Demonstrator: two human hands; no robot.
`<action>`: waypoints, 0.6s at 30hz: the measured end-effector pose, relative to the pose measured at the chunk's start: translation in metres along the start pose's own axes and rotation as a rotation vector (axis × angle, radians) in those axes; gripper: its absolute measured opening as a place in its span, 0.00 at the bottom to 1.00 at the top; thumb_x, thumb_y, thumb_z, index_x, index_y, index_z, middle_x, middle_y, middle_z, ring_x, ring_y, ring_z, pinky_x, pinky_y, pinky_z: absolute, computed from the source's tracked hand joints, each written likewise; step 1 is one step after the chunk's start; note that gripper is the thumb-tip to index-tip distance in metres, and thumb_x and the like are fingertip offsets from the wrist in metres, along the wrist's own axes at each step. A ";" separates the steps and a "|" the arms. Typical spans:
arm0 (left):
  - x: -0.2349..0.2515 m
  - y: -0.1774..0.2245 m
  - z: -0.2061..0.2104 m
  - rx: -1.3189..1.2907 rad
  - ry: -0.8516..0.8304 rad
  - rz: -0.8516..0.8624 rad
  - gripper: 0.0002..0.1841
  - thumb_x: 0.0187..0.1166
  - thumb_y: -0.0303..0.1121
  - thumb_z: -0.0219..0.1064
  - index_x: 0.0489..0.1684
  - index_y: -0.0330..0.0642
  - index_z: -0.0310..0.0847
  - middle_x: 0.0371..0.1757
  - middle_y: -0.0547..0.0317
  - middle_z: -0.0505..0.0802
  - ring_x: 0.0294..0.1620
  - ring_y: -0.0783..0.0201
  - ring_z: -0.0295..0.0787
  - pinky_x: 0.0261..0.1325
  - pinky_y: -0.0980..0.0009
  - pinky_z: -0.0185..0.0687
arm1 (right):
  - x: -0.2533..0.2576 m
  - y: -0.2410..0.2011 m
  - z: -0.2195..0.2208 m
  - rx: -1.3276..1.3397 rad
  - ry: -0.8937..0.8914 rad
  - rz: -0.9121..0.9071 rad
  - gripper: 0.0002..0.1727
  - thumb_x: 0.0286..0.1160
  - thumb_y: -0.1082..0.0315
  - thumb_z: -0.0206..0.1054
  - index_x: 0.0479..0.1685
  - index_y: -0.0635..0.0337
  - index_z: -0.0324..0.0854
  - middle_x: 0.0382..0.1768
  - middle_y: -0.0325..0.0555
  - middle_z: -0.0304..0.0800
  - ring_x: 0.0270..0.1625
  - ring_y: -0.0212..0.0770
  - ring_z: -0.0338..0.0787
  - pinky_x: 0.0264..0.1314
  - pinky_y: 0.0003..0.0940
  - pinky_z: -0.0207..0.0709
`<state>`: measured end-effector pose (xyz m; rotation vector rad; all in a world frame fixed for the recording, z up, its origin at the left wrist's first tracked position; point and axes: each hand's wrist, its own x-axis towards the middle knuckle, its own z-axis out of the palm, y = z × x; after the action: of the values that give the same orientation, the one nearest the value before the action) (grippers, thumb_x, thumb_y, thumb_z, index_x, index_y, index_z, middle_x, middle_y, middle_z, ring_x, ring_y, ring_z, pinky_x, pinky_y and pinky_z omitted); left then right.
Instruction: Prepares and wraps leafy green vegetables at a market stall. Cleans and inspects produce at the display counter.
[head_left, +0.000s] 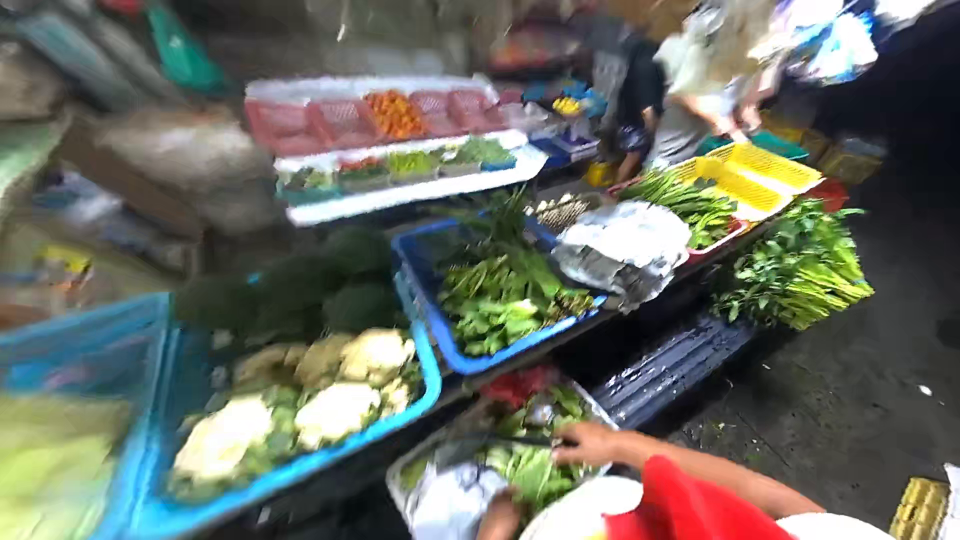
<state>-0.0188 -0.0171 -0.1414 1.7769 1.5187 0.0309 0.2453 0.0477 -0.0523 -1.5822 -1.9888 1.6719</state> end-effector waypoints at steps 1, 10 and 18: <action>0.023 -0.022 0.022 -0.045 -0.014 -0.091 0.25 0.80 0.45 0.69 0.68 0.36 0.83 0.65 0.32 0.88 0.68 0.34 0.85 0.71 0.33 0.77 | 0.001 0.019 -0.001 0.009 0.018 0.004 0.29 0.84 0.45 0.64 0.73 0.58 0.81 0.60 0.59 0.90 0.65 0.55 0.89 0.75 0.62 0.75; 0.089 -0.006 0.026 0.037 -0.007 -0.274 0.28 0.81 0.48 0.69 0.76 0.42 0.78 0.78 0.37 0.79 0.82 0.37 0.71 0.80 0.39 0.68 | -0.013 0.082 -0.010 -0.047 -0.082 0.226 0.33 0.85 0.40 0.58 0.74 0.57 0.78 0.58 0.57 0.89 0.62 0.53 0.88 0.71 0.59 0.76; 0.105 -0.004 0.088 0.415 0.107 0.140 0.22 0.73 0.35 0.74 0.62 0.29 0.86 0.65 0.33 0.89 0.71 0.35 0.83 0.69 0.36 0.76 | -0.004 0.051 -0.011 -0.184 -0.126 0.182 0.30 0.85 0.42 0.61 0.69 0.59 0.82 0.57 0.61 0.90 0.62 0.60 0.89 0.71 0.68 0.75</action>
<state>0.0507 0.0245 -0.2515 2.2389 1.5539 -0.1308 0.2861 0.0446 -0.0852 -1.8116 -2.1752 1.7355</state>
